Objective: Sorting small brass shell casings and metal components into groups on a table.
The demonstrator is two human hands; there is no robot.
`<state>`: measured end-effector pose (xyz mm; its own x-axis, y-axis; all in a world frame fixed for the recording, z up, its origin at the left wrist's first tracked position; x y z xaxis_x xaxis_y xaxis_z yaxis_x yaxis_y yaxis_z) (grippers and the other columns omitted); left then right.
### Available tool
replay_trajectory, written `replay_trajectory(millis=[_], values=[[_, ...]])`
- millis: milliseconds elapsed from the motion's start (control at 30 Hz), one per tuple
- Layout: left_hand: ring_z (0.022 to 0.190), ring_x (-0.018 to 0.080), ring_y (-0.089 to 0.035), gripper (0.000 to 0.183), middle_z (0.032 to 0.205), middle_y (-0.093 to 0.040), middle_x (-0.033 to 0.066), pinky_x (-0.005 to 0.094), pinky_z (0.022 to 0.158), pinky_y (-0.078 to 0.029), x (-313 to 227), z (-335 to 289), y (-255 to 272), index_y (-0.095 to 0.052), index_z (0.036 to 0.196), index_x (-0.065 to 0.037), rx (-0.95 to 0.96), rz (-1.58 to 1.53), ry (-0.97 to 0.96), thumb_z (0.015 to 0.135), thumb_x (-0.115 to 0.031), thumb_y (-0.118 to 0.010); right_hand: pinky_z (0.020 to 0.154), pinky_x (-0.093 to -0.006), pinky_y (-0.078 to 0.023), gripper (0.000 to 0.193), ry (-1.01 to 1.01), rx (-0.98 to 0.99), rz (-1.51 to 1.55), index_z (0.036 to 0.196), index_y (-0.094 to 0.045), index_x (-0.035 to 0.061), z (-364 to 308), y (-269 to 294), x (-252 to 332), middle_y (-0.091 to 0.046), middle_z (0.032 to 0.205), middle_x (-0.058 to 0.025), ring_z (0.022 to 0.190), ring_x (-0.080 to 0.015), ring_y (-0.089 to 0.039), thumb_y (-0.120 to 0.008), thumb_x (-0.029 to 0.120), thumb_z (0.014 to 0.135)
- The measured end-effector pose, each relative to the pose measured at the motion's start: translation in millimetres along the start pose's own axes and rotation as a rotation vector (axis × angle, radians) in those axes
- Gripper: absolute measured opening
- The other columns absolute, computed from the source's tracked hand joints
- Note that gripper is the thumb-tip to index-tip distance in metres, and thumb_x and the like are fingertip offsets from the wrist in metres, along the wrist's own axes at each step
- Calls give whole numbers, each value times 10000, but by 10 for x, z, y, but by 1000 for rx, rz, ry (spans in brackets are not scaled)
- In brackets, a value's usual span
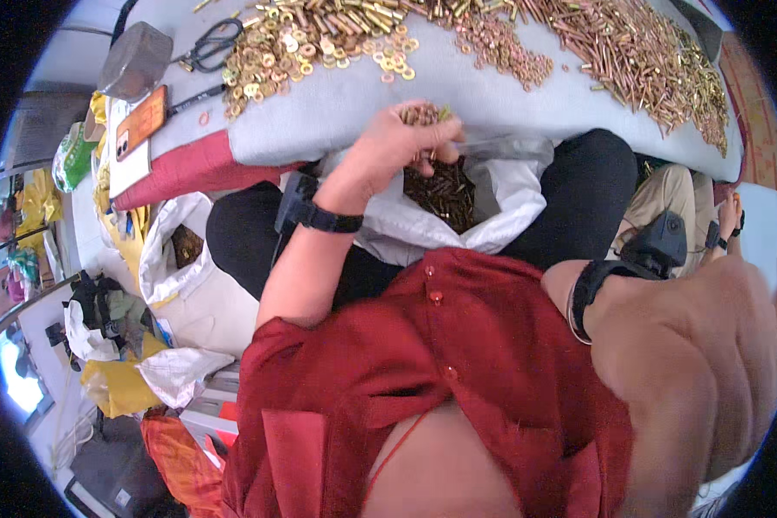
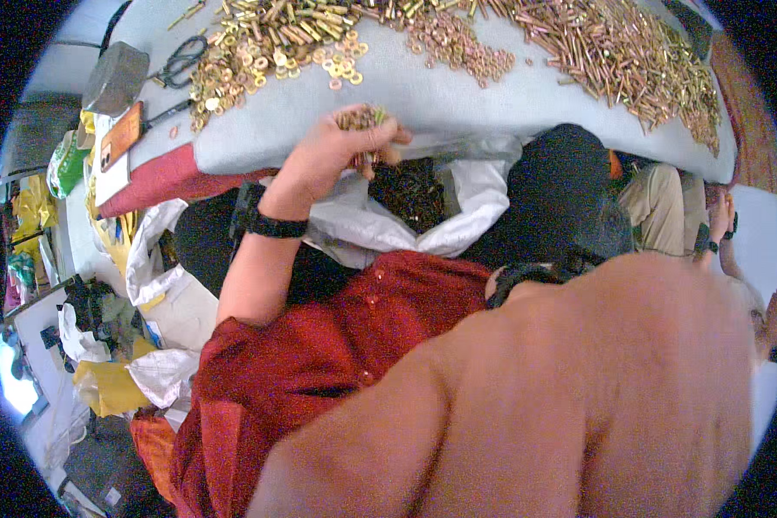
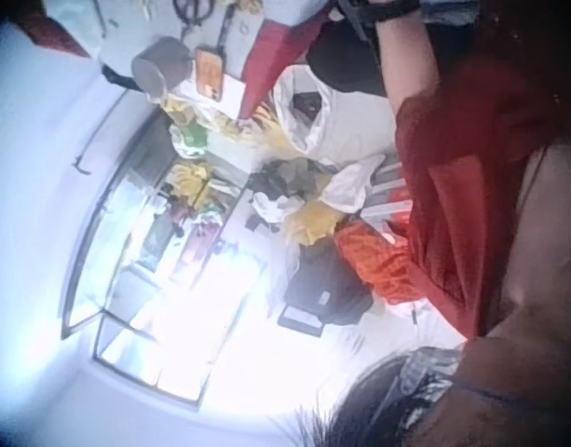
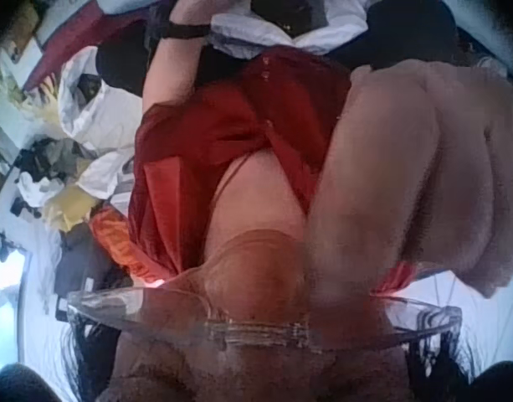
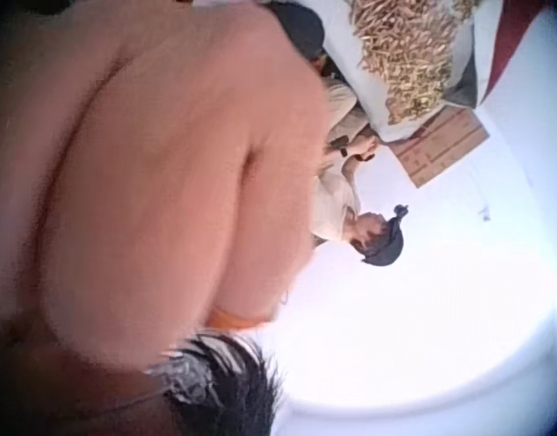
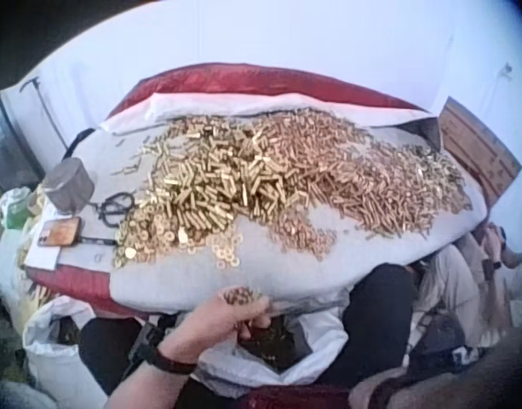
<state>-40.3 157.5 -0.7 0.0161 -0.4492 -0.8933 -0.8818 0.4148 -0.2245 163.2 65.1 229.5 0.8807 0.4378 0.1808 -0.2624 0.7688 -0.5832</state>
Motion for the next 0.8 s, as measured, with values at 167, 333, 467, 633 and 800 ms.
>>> replay_trajectory(millis=[167, 333, 467, 633, 800], values=[[877, 159, -636, 321, 1009, -653, 83, 254, 640, -522, -42, -11, 19, -591, 1046, -58, -18, -239, -38, 887, -337, -597, 609, -545, -519, 177, 77, 123, 280, 687, -639, -58, 132, 218, -176, -623, 722, -213, 626, -329, -610, -500, 4, 778], [721, 159, -659, 358, 936, -664, 101, 236, 493, -502, -21, -57, 90, -569, 1086, -52, -170, -248, -27, 883, -345, -600, 599, -537, -511, 188, 55, 172, 305, 710, -641, -81, 282, 248, -263, -621, 724, -227, 633, -350, -608, -488, 1, 781], [653, 140, -649, 355, 881, -666, 90, 216, 417, -441, 19, -11, 141, -570, 1084, -57, -190, -290, -82, 879, -344, -606, 590, -531, -504, 199, 81, 229, 325, 729, -644, -99, 358, 202, -218, -620, 726, -238, 639, -368, -606, -478, -1, 783], [625, 113, -631, 323, 809, -656, 61, 202, 397, -395, 27, -45, 121, -584, 1031, -72, -254, -286, -41, 865, -346, -626, 592, -540, -491, 212, -2, 197, 346, 740, -625, -140, 321, 113, -223, -600, 730, -285, 653, -408, -592, -473, 2, 783], [624, 103, -620, 295, 804, -657, 53, 199, 401, -396, 5, -16, 65, -598, 982, -73, -203, -271, -84, 865, -342, -624, 595, -549, -478, 235, -43, 177, 367, 752, -606, -181, 226, 9, -193, -580, 735, -332, 667, -448, -579, -467, 5, 782]])
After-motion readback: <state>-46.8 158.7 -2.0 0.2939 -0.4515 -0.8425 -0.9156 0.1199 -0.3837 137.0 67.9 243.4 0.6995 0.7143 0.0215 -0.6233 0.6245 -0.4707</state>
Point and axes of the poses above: each hand's wrist, its own z-axis towards the middle knuckle, its own y-axis out of the back of the hand, x = y × z, the point moved 4 cm from there along z, towards the middle knuckle
